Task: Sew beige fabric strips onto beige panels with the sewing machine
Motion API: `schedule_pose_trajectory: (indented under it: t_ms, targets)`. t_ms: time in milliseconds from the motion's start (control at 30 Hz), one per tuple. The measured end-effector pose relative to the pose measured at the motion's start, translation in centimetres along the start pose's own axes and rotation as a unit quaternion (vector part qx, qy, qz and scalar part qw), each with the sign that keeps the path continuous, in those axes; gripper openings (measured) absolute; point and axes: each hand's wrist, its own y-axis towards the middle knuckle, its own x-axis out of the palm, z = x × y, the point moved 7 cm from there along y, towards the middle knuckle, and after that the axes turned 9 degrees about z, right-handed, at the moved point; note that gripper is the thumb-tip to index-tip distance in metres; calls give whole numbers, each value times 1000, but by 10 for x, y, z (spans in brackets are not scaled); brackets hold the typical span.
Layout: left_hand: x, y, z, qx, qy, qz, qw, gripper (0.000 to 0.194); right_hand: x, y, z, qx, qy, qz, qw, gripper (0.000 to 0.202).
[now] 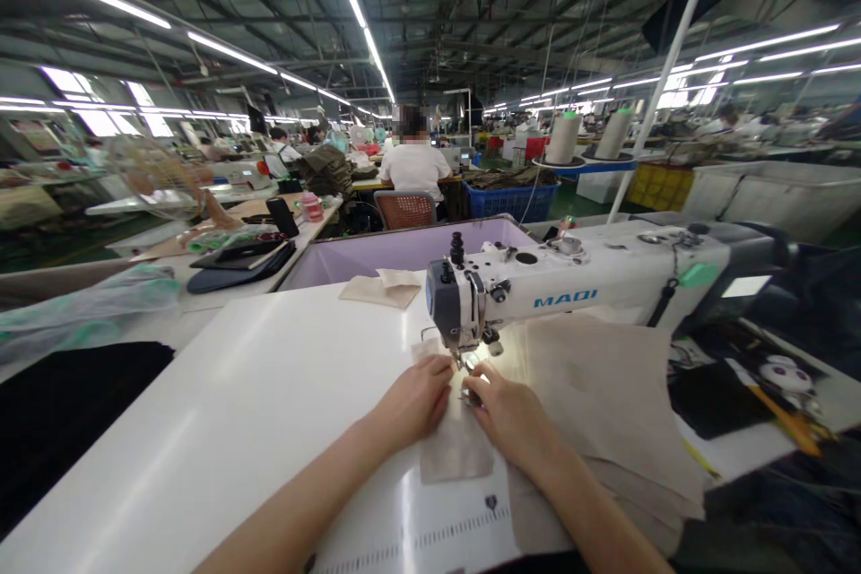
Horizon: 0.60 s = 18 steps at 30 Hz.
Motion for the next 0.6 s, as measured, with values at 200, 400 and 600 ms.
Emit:
schedule_pose_trajectory:
  t_ms: [200,400,600]
  targets:
    - [16,-37,34,-33,107,-29,993,44,-1,-21,7,11,16,20,1000,33]
    - [26,-65,49,-92,92,-83,988,60,-15,-63,51,18,43,133,990,37]
    - [13,-85,35,-142,90,-122,978,65,-23,-97,122,62,19,157,985,31]
